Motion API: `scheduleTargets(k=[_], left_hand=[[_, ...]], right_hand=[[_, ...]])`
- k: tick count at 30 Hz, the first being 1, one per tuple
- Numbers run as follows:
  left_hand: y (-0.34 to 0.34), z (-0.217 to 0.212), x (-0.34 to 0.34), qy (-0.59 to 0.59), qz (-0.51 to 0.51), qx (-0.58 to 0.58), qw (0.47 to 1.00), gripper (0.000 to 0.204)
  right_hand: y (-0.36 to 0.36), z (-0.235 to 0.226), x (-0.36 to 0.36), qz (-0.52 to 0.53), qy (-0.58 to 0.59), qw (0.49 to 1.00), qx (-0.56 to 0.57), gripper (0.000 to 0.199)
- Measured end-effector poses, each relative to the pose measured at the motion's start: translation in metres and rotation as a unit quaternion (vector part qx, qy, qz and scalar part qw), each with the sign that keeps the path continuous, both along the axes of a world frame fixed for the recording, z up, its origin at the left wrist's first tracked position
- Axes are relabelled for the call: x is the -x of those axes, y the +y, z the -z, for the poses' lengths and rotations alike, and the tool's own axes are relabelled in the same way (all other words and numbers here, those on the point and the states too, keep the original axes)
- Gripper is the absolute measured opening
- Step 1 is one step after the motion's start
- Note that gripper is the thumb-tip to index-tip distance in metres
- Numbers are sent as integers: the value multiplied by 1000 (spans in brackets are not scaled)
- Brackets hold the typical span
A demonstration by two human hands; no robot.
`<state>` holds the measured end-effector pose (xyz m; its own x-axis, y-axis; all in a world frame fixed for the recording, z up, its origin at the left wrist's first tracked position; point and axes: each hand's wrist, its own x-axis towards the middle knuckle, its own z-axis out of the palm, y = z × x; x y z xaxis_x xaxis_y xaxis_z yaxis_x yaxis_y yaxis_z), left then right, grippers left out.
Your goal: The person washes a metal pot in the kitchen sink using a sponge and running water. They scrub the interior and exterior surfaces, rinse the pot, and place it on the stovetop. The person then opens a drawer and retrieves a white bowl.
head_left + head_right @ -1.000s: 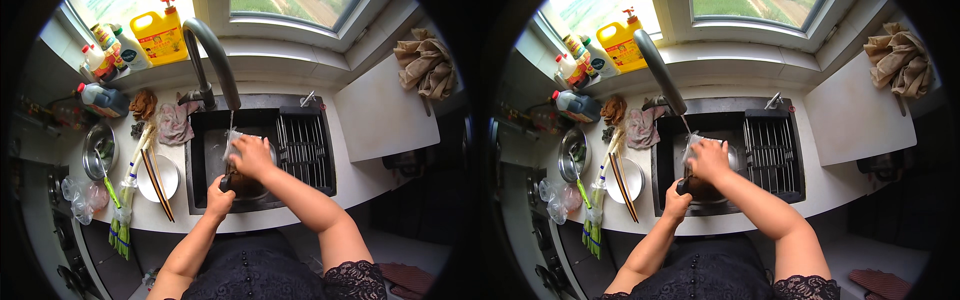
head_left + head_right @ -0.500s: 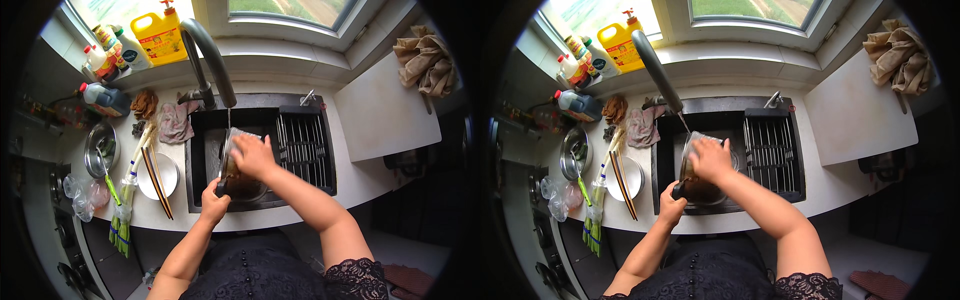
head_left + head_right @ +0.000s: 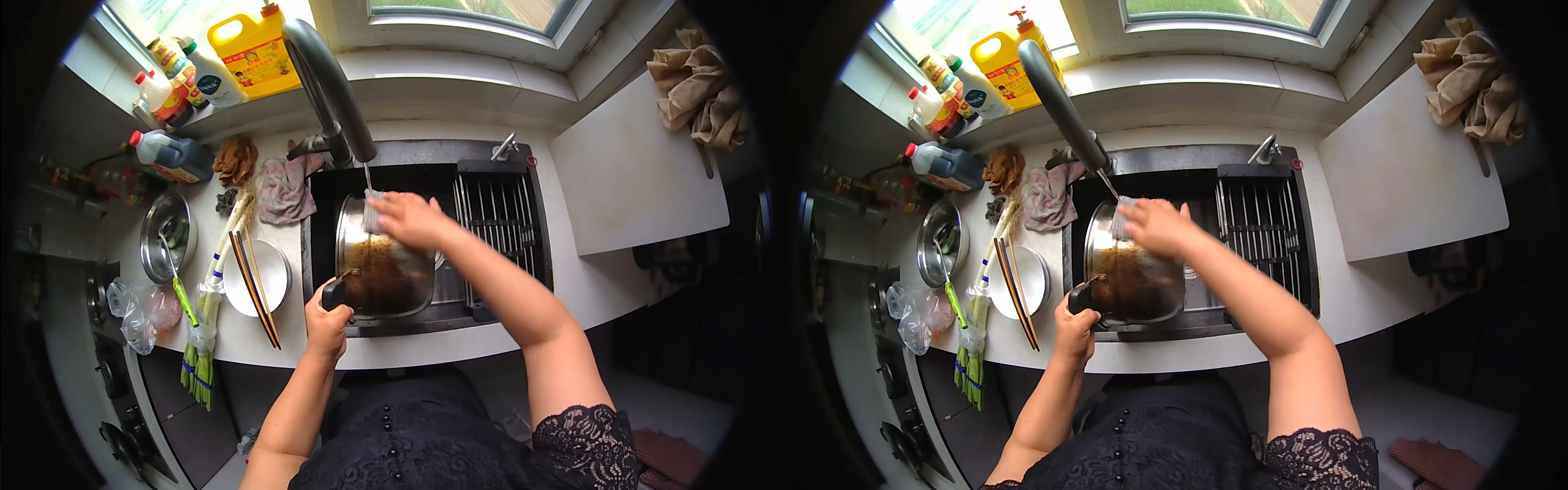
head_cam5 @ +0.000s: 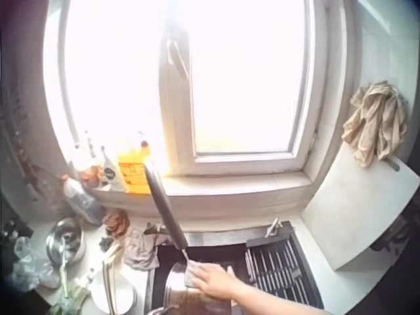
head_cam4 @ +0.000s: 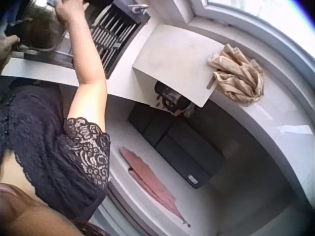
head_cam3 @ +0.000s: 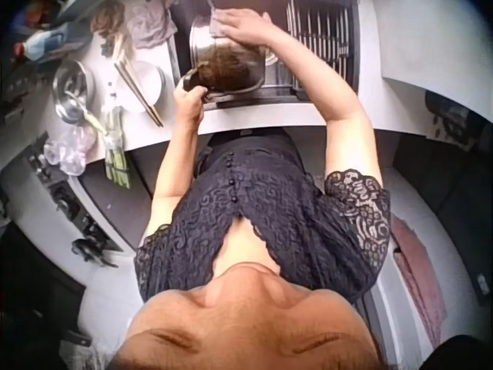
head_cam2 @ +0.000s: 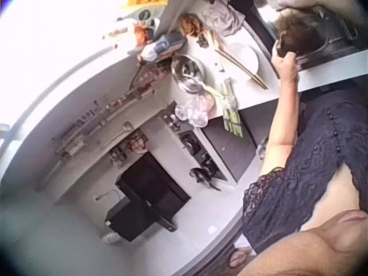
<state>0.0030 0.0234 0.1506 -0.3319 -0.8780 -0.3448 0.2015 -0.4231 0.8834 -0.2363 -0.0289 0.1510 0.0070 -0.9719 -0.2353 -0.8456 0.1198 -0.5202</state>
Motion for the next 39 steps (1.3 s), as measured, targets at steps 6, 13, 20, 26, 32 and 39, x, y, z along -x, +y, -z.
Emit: scheduleTargets(k=[6,13,20,26,32,39], left_hand=[[-1,0,4,16,-29,-17,999,49],[9,-10,11,21,-54,-19,998,47],[-5,-10,7,43,-59,-32,997,41],[7,-20,2,31,-19,2,999,48],[11,-16,-7,31,-17,20,999,51],[15,-14,-5,18,-29,28,999,47]], right_hand=[[72,3,-45,31,59,970,234,48],[-4,41,25,222,-211,950,54,36],[45,-20,-42,87,-6,946,314,19],[13,19,25,303,-226,921,92,22],[4,18,16,268,-157,945,99,37],[0,40,24,359,-418,834,-19,33]])
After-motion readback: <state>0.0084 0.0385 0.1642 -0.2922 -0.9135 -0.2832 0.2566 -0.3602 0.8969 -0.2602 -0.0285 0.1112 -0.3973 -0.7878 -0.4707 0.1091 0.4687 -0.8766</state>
